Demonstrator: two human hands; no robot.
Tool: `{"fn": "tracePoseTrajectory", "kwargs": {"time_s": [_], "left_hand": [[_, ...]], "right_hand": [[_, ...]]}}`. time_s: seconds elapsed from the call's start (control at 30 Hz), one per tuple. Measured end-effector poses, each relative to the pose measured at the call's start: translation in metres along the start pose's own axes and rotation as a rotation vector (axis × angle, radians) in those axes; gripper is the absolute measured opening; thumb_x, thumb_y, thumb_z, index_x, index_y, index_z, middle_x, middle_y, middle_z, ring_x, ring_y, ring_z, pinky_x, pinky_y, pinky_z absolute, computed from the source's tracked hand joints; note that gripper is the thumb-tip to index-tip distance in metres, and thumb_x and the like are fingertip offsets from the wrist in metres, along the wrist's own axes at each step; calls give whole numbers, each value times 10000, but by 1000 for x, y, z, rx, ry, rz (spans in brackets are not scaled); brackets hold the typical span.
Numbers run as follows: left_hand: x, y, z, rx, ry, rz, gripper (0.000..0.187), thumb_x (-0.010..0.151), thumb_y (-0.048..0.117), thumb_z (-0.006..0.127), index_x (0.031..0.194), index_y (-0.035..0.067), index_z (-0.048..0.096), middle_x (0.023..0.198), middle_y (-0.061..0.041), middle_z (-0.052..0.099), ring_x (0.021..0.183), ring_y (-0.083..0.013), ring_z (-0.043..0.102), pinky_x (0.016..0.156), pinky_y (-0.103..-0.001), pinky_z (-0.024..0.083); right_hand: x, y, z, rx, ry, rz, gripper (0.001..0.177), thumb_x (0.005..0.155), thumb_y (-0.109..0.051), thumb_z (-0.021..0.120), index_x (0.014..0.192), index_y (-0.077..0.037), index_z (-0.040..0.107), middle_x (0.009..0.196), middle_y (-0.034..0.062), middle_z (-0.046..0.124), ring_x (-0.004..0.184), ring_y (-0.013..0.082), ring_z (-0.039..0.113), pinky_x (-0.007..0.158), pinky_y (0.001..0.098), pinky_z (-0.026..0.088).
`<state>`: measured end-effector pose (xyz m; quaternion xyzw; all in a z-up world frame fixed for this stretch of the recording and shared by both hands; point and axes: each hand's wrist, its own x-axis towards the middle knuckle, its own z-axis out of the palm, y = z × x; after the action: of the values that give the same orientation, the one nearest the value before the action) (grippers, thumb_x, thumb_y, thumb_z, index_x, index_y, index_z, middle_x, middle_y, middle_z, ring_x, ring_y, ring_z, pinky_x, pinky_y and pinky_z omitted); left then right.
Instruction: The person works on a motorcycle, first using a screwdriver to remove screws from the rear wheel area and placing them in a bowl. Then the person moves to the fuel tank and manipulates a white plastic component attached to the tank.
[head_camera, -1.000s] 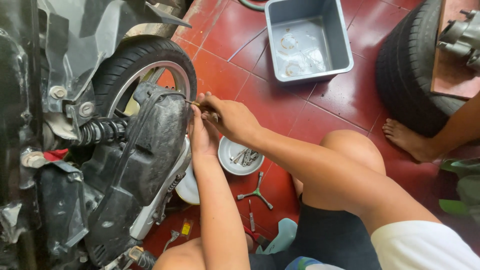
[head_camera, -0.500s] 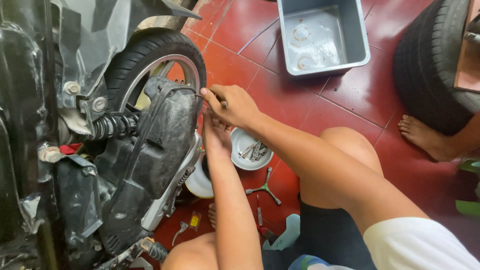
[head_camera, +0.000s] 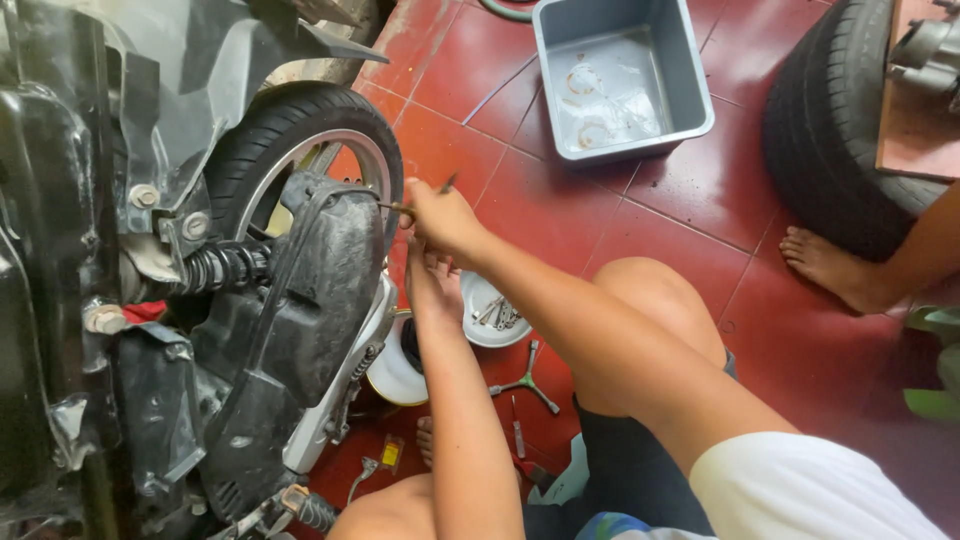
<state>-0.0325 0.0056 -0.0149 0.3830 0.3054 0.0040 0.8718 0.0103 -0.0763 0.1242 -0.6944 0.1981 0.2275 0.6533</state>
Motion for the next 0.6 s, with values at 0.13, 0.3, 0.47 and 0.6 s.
{"fn": "tracePoseTrajectory", "kwargs": {"time_s": [0.13, 0.3, 0.47, 0.6], "left_hand": [[-16, 4, 9, 38, -12, 29, 341, 1004, 483, 652, 1212, 214, 674, 1025, 28, 686, 938, -160, 661, 775, -287, 448], [-39, 20, 2, 81, 29, 77, 336, 1039, 456, 607, 1262, 206, 634, 1143, 8, 645, 967, -171, 635, 718, -238, 442], [-42, 20, 1, 71, 31, 77, 326, 1028, 454, 621, 1244, 210, 627, 1147, 19, 644, 944, -158, 606, 734, -252, 443], [-79, 40, 16, 199, 29, 110, 344, 1070, 443, 526, 1265, 175, 620, 1131, 16, 647, 930, -137, 613, 748, -245, 401]], "right_hand": [[46, 19, 3, 118, 60, 41, 575, 899, -547, 475, 616, -153, 785, 543, 94, 695, 616, 240, 749, 676, 341, 618], [25, 3, -11, -114, 136, -322, 770, 979, -627, 333, 758, -25, 758, 835, 279, 735, 1053, 475, 693, 934, 567, 511], [-20, -1, -17, -417, 58, -646, 406, 1000, -446, 518, 938, -66, 648, 825, 268, 704, 929, 504, 696, 810, 590, 548], [-20, 7, -18, -565, -64, -662, 319, 1041, -394, 476, 1042, -78, 520, 873, 293, 677, 946, 542, 683, 838, 604, 558]]}}
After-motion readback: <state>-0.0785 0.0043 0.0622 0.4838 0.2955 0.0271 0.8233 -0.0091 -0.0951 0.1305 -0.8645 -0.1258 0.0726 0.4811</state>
